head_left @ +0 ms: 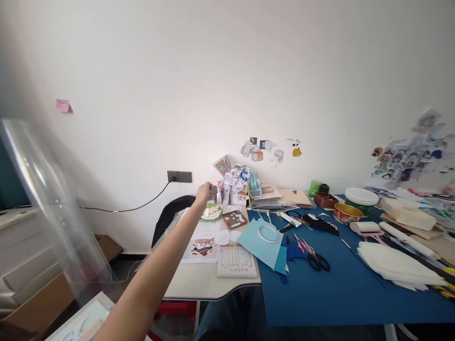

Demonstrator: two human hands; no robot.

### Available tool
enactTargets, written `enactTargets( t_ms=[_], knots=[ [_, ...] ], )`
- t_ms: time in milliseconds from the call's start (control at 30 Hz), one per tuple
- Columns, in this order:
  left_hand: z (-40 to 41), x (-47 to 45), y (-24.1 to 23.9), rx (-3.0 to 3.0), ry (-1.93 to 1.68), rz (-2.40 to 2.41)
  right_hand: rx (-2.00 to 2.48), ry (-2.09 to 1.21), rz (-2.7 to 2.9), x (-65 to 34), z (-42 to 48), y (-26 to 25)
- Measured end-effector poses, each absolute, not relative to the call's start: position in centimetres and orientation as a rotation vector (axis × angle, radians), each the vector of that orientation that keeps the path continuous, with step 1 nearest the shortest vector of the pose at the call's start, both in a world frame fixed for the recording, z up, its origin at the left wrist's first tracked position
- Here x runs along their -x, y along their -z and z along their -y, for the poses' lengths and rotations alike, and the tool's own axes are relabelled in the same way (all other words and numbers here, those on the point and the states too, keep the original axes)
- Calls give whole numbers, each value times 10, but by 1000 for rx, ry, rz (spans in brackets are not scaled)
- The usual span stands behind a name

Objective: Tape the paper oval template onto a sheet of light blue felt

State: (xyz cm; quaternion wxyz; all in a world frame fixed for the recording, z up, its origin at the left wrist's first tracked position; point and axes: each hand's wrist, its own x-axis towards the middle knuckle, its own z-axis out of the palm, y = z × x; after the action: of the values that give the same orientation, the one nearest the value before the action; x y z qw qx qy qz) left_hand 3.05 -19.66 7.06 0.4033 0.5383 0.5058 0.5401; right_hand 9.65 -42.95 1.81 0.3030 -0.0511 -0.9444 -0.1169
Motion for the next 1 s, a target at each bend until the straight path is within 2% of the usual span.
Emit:
enactTargets(
  t_ms=[167,233,300,467,600,767,1000],
  knots=[
    [222,-20,14,-1620,-1434,-1444,310,221,2320,-164,422,12],
    [223,-16,39,-1713,-1458,-1474,774,15,2109,-206,408,22],
    [218,-13,54,-1789,-1493,-1489,1085,-8,1957,-249,389,32],
    [206,-6,65,-1964,-1464,-1516,1710,100,1635,-325,346,61],
    [207,-6,68,-2080,-1339,-1568,1771,95,1818,-330,321,73],
    [211,-10,68,-2187,-1216,-1604,1784,136,2027,-320,310,65],
    [211,-14,66,-2275,-1059,-1619,2196,265,1696,-401,315,56]
  ],
)
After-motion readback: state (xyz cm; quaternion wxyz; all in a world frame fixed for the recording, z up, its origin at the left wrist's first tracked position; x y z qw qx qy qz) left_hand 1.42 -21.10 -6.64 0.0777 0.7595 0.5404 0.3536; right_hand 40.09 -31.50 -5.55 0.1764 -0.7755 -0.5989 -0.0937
